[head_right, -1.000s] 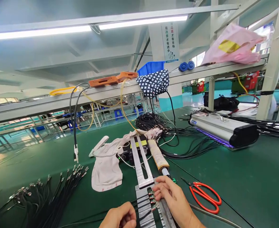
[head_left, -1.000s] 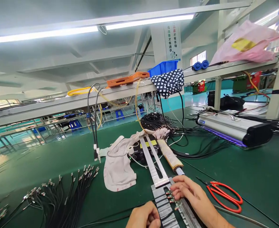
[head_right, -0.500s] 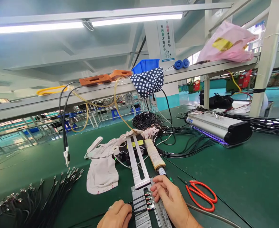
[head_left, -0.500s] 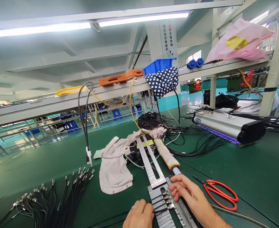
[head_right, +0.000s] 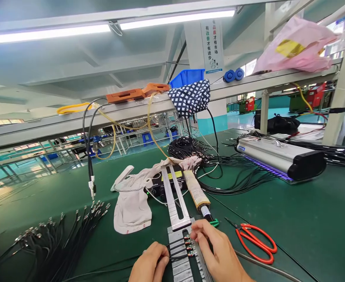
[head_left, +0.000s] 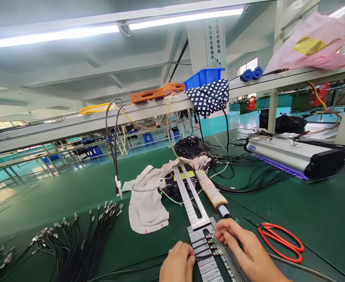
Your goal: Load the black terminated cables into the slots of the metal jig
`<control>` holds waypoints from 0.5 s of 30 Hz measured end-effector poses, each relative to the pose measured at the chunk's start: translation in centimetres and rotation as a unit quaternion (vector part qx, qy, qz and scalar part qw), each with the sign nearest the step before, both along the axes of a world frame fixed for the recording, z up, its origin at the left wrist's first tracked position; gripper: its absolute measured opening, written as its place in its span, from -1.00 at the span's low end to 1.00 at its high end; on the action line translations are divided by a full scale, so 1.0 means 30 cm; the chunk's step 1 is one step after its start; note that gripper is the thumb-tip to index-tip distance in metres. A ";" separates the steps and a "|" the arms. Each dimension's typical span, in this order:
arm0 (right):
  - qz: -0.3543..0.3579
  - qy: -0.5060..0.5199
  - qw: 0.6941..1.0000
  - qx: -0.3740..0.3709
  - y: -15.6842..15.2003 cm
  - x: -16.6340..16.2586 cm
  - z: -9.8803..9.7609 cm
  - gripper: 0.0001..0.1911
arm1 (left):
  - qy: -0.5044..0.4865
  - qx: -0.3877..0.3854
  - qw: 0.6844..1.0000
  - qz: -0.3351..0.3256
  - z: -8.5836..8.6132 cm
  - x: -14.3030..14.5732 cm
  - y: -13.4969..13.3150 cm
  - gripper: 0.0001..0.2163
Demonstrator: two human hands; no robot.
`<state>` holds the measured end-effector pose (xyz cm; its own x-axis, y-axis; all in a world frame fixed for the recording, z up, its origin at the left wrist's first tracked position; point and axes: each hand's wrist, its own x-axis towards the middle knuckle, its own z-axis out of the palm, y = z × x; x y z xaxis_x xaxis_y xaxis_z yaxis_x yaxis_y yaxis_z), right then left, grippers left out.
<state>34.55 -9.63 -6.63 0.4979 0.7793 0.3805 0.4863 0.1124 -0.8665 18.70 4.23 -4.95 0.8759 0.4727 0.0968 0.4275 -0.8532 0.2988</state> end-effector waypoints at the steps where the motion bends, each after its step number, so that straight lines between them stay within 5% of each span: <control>1: -0.001 -0.020 1.000 0.001 -0.002 -0.003 -0.001 -0.78 | 0.003 -0.036 0.999 -0.001 0.005 -0.003 0.002 -0.79; 10: 0.002 -0.120 0.993 0.020 -0.010 -0.018 -0.008 -0.81 | -0.014 -0.109 0.994 -0.013 -0.001 -0.009 -0.005 -0.76; 15: 0.039 -0.188 0.981 0.015 -0.016 -0.044 0.000 -0.76 | -0.032 -0.071 0.997 -0.020 -0.008 -0.010 -0.013 -0.72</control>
<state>33.24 -10.12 -6.62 0.2569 0.7952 0.5493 0.7605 0.1844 -0.6226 18.41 3.83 -5.18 0.8889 0.4498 0.0865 0.3699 -0.8163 0.4437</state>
